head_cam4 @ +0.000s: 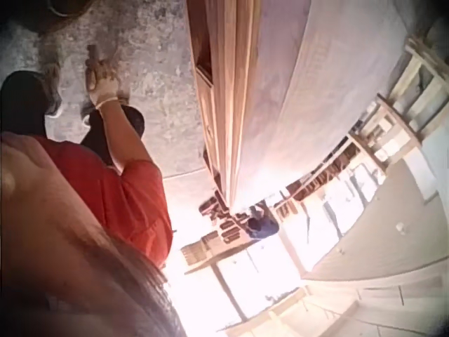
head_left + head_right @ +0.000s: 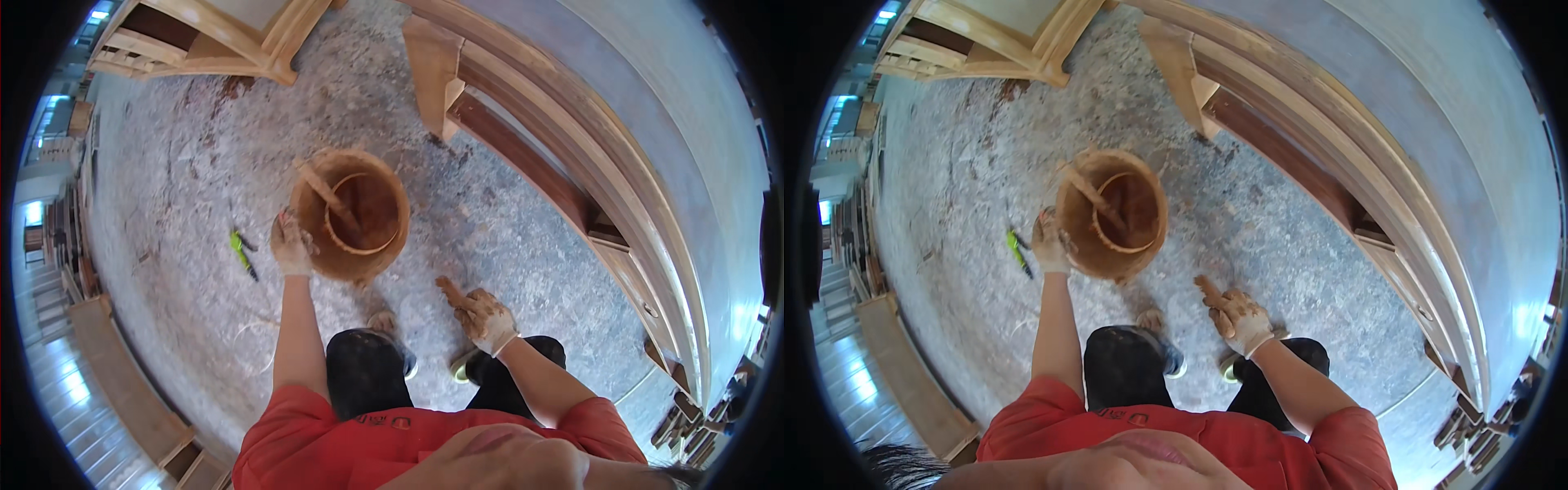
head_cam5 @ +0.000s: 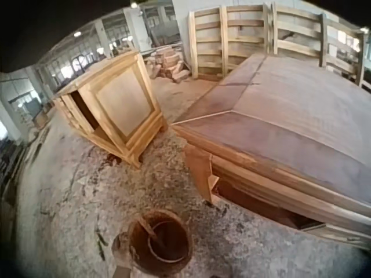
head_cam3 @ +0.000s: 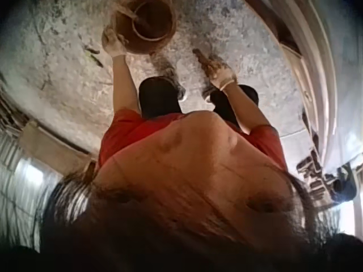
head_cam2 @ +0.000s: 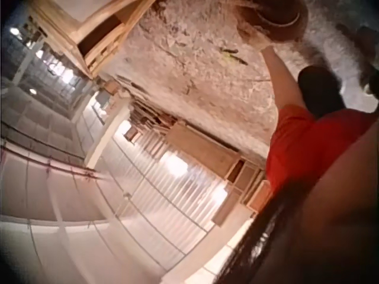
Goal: Apply liquid stain or finish to wooden furniture components using a brush and bucket.
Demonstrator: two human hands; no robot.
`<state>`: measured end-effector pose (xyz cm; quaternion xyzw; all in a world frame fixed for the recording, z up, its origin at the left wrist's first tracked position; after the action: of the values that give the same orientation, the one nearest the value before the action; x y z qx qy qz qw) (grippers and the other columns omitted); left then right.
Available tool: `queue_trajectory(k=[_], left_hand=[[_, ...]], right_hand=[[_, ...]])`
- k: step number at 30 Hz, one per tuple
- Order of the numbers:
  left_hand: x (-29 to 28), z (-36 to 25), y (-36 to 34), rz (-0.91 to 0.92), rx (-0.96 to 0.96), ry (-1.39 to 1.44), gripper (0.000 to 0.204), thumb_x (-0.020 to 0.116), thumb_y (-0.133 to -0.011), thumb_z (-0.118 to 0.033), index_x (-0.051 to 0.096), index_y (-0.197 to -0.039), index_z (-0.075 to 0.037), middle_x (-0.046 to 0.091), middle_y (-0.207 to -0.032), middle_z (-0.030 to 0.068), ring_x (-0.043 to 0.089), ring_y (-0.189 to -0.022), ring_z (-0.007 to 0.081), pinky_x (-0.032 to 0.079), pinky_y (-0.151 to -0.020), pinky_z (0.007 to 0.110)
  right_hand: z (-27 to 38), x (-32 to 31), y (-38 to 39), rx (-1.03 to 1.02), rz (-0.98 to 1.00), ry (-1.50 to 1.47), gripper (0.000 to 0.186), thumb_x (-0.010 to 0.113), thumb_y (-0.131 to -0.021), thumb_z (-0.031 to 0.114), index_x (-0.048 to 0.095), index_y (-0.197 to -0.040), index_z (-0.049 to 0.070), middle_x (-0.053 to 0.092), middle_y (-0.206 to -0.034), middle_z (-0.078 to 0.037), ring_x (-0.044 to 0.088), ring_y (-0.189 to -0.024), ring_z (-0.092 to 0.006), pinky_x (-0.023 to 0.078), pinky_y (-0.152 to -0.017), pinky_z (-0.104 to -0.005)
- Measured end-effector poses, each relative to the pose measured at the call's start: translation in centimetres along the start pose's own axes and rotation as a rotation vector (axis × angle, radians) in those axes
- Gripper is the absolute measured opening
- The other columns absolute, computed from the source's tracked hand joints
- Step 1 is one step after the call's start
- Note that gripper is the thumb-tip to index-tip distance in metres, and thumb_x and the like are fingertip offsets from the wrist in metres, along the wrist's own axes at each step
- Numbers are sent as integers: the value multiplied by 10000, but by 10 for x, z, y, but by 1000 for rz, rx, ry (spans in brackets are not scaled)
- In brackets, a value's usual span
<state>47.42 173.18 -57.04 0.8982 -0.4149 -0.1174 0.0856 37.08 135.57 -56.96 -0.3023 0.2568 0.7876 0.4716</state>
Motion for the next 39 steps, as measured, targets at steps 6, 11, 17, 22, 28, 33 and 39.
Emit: queue_trajectory(k=[6,11,17,22,28,33,39], left_hand=[[19,-13,13,114,-263,122,198,578,-932,-270,608,-1044,-109,447,-512,-9,353,-359,76,354,-314,241],[-2,-26,48,156,-485,69,145,657,-879,-226,631,-954,-104,464,-502,-12,333,-340,80,357,-323,254],[-118,-79,100,138,-619,32,165,694,-845,-253,629,-921,-122,454,-502,-28,294,-337,79,284,-328,261],[-195,-143,143,44,-673,-104,179,678,-832,-220,632,-989,-148,545,-645,-24,341,-355,81,312,-331,276],[-251,-289,194,-19,-663,-154,497,583,-811,-34,553,-1270,-224,604,-798,-36,348,-384,74,321,-359,238],[-316,-309,167,49,-363,-40,369,598,-821,-95,581,-1169,-216,577,-706,-23,337,-388,63,306,-341,235],[-330,-395,147,-180,-538,-220,107,624,-868,-162,675,-892,-71,594,-675,5,360,-387,57,272,-325,206]], right_hand=[[37,-30,24,146,-79,-161,154,656,-809,131,689,-952,84,633,-870,-86,592,-801,-253,486,-676,-325],[48,-57,77,214,-285,-387,250,610,-841,169,650,-1071,79,658,-938,-62,595,-798,-217,485,-681,-305],[56,-127,169,724,-519,-719,311,544,-911,232,629,-1110,7,591,-1124,-136,562,-973,-238,433,-888,-309],[73,-202,191,753,-629,-726,343,577,-903,246,628,-1124,-11,637,-1025,-104,576,-851,-207,452,-829,-302],[178,-299,141,817,-710,-659,397,588,-907,341,626,-1163,40,633,-950,-62,512,-700,-127,420,-613,-231],[160,-358,79,920,-1054,-441,543,556,-895,459,610,-1171,-5,662,-1016,-152,631,-864,-229,492,-802,-311],[55,-289,-40,906,-1175,-757,276,672,-783,292,703,-956,78,680,-867,-103,622,-772,-219,493,-733,-329]])
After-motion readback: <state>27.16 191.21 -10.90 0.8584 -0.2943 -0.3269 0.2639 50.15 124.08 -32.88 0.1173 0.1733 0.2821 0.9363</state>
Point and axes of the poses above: each hand's wrist, its own y-axis away from the middle knuckle, its own x-axis out of the palm, z = x × y, the point moved 8 cm from there along -y, towards the middle knuckle
